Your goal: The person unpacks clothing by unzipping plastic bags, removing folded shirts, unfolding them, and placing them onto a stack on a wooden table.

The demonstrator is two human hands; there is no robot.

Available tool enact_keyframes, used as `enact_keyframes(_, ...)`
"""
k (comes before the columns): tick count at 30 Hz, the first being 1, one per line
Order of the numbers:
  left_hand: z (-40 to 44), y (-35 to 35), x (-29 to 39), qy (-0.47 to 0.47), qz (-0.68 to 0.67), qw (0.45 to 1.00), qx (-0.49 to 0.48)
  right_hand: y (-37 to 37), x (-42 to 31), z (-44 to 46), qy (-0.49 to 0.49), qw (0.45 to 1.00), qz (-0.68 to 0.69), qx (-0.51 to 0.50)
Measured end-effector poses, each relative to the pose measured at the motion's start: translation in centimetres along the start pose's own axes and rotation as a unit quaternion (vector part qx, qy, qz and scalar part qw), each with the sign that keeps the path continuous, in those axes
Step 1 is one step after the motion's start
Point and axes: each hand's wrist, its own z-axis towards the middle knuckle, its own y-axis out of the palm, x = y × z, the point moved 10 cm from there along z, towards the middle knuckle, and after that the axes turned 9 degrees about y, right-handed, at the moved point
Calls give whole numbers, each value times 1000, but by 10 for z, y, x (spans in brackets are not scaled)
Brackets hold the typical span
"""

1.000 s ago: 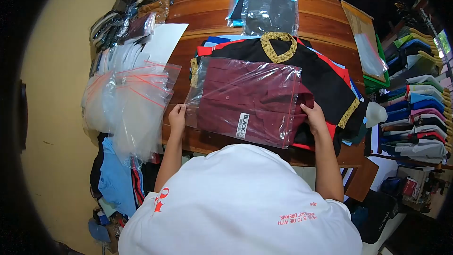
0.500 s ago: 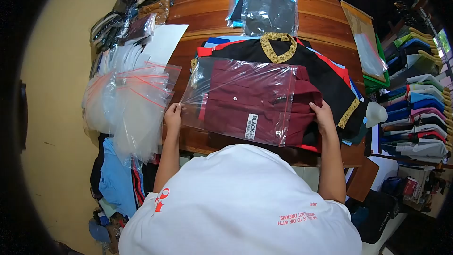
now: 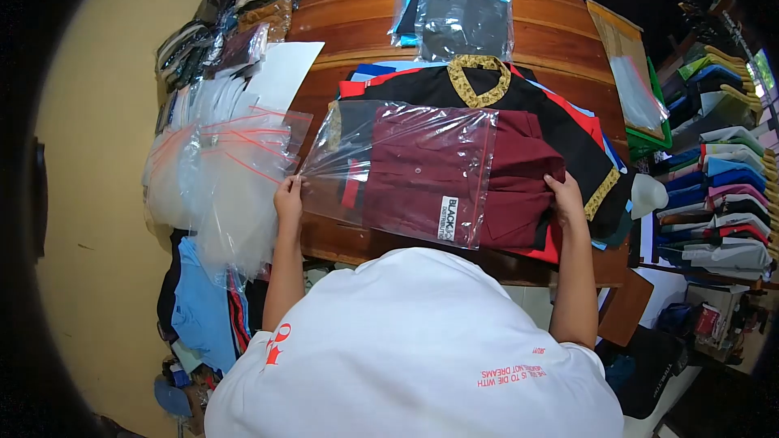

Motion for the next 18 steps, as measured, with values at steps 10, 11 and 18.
enact_keyframes(10, 5, -14, 5, 4, 3, 1000, 15, 6, 10, 5, 60, 997, 29, -30)
enact_keyframes(11, 6, -17, 3, -4, -15, 1000, 22, 6, 11, 6, 55, 998, 31, -31)
enact_keyframes(18, 7, -33, 7, -8, -31, 998, 53, 4, 13, 9, 55, 997, 28, -35)
